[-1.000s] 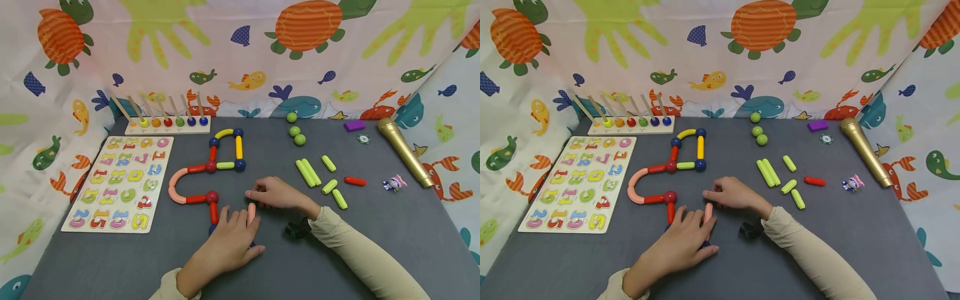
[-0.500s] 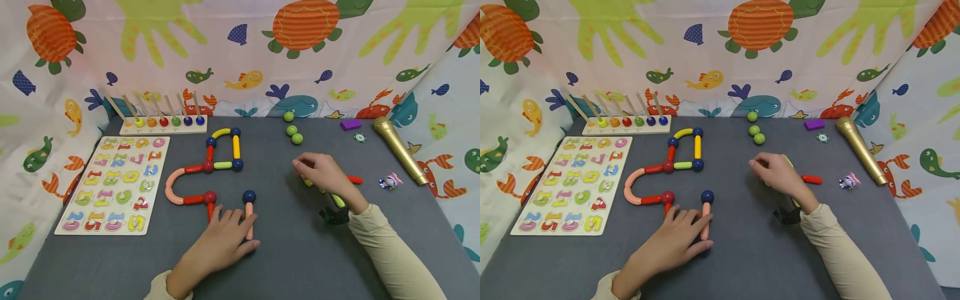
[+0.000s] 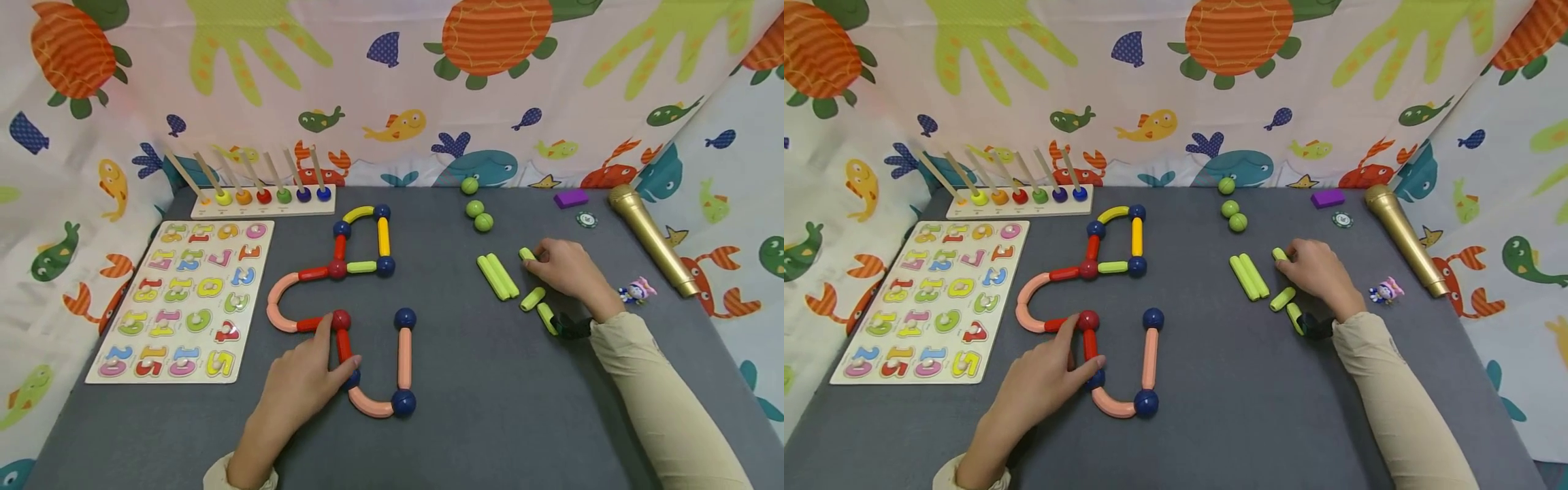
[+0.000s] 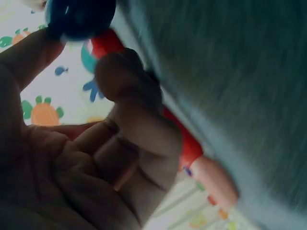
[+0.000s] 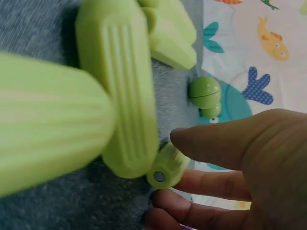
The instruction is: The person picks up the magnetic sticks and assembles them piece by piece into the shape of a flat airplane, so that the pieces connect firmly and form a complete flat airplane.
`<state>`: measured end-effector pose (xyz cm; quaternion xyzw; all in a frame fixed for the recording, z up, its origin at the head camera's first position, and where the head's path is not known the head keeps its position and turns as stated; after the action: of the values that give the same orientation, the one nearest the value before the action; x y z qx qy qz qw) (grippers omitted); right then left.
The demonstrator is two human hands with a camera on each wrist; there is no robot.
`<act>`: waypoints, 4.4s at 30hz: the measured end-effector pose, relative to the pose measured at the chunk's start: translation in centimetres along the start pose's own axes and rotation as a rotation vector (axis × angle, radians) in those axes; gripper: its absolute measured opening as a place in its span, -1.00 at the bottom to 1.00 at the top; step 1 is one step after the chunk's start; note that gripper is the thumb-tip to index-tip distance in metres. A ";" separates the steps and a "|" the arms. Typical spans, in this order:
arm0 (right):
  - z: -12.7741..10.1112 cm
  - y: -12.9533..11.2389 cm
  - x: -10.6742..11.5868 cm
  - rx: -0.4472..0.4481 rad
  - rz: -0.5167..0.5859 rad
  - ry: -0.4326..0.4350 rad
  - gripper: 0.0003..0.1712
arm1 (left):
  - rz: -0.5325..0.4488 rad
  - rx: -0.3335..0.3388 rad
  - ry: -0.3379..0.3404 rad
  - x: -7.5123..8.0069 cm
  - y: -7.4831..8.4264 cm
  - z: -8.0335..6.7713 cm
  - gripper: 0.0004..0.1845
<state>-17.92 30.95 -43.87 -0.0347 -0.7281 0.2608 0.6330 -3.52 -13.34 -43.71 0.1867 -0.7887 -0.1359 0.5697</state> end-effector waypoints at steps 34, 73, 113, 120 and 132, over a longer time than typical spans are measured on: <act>3.5 -21.8 -8.2 0.594 0.175 -0.203 -0.92 | -0.188 -0.088 -0.006 -0.6 0.2 1.2 -0.29; 1.6 -20.0 -9.2 0.449 0.208 -0.305 -0.70 | -0.187 -0.071 -0.029 -0.1 0.0 1.8 -0.29; -0.1 -11.5 -3.1 0.161 -0.199 0.104 -0.73 | 0.291 -0.337 0.123 2.5 3.3 1.3 -0.45; 0.2 -9.8 -4.3 0.099 -0.284 0.022 -0.79 | 0.369 -0.389 0.081 1.8 5.7 3.1 -0.58; 4.3 -16.2 -6.5 0.434 -0.408 0.140 -0.88 | 0.356 -0.343 -0.092 0.9 6.1 4.4 -0.58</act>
<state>-16.18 13.02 -43.19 0.2305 -0.6020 0.2747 0.7135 -8.84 -8.23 -41.75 -0.0608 -0.7998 -0.1736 0.5714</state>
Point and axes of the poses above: each hand's wrist, its own z-axis towards the middle knuckle, its own x-axis out of the back of the hand, y = z × x, the point moved 1 cm from there along z, towards the middle knuckle, and after that the axes turned 8 degrees about x, right-handed, at the moved point
